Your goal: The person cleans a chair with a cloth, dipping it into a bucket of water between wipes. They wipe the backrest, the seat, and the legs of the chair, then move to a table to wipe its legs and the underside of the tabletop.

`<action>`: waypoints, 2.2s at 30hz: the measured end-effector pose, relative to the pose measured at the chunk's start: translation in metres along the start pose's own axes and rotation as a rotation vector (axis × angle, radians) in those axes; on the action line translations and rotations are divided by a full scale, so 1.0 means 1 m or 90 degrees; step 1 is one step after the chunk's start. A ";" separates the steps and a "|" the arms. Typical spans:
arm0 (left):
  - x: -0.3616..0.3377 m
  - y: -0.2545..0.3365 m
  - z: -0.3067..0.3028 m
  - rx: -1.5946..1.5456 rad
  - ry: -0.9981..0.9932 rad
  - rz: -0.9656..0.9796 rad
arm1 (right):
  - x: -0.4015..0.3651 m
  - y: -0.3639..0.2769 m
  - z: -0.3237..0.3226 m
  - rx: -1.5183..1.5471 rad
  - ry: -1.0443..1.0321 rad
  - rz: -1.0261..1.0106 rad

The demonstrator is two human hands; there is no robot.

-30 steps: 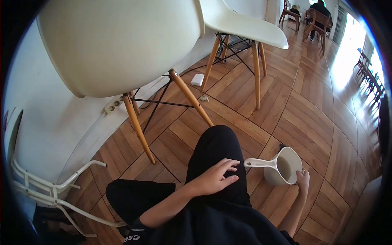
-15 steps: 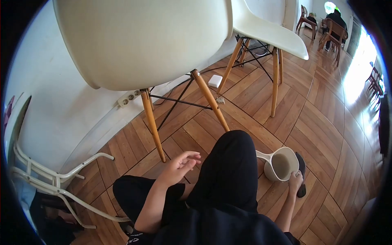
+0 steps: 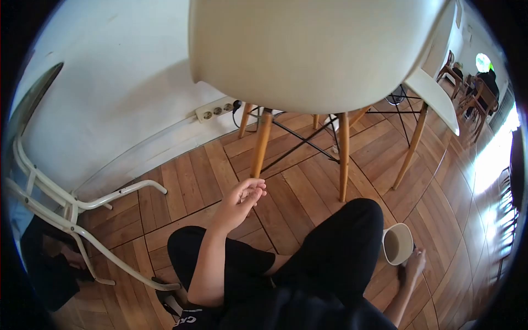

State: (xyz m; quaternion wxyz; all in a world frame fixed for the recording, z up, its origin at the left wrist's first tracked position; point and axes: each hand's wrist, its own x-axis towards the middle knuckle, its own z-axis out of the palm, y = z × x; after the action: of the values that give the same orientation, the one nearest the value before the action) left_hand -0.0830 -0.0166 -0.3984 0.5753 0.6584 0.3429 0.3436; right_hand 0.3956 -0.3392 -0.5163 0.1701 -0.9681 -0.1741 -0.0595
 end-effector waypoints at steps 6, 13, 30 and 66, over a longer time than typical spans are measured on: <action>0.015 -0.054 -0.022 -0.108 0.139 -0.066 | -0.017 -0.179 -0.078 0.478 0.044 -0.253; 0.022 -0.108 -0.041 -0.026 0.211 -0.116 | -0.134 -0.405 -0.080 0.419 0.042 -0.972; 0.016 -0.116 -0.044 0.198 0.222 -0.083 | -0.166 -0.480 0.050 -0.152 0.329 -1.285; -0.024 -0.085 0.061 -0.004 0.052 0.025 | -0.101 -0.084 0.043 1.040 -0.682 0.418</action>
State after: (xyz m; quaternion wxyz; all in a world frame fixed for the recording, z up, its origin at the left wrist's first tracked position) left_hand -0.0492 -0.0601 -0.4902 0.5564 0.6484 0.3520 0.3822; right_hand 0.2742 -0.2818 -0.5483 0.6840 -0.4568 0.0589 0.5657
